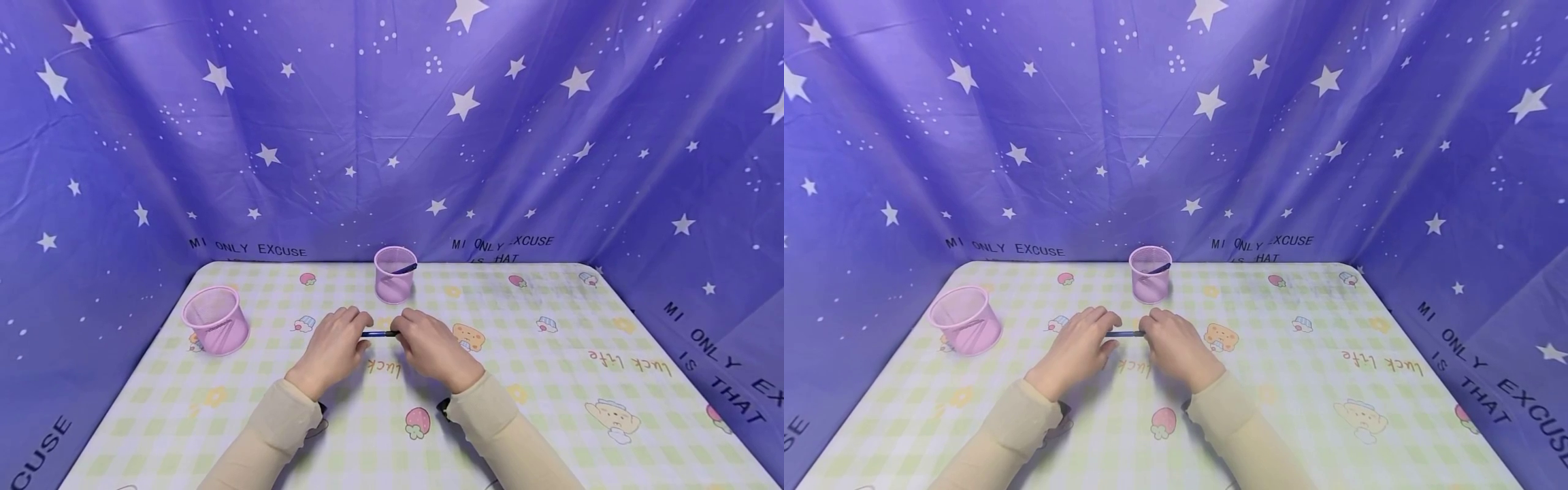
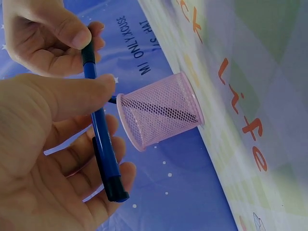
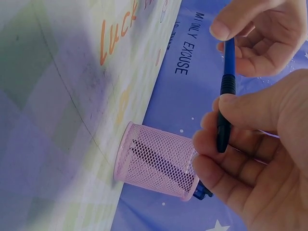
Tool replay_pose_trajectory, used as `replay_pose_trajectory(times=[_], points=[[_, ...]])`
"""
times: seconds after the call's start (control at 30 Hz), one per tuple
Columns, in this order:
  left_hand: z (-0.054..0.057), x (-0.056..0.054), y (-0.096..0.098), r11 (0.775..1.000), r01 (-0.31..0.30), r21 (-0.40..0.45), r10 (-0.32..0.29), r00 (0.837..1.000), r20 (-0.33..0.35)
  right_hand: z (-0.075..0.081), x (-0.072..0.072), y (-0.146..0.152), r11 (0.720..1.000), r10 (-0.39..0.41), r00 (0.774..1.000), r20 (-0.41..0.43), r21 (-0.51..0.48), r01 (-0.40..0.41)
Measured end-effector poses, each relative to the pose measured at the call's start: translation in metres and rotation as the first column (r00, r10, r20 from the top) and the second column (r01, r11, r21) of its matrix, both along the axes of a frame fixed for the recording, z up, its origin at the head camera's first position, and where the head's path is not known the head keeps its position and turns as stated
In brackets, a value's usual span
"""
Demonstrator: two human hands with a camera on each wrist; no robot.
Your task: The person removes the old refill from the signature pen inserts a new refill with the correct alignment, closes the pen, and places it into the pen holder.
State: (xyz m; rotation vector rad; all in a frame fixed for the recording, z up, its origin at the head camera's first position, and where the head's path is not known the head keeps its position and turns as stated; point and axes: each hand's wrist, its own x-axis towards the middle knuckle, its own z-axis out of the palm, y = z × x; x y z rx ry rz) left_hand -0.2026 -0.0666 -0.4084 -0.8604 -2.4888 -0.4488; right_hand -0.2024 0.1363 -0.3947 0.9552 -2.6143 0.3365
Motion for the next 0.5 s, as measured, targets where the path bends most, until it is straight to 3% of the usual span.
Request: replay_pose_trajectory(times=[0.5], points=[[0.0, -0.0006, 0.0002, 1.0, 0.009, 0.018, -0.009, 1.0, -0.007, -0.0009, 0.0, 0.0, 1.0, -0.005, 1.0, -0.006, 0.009, 0.005]])
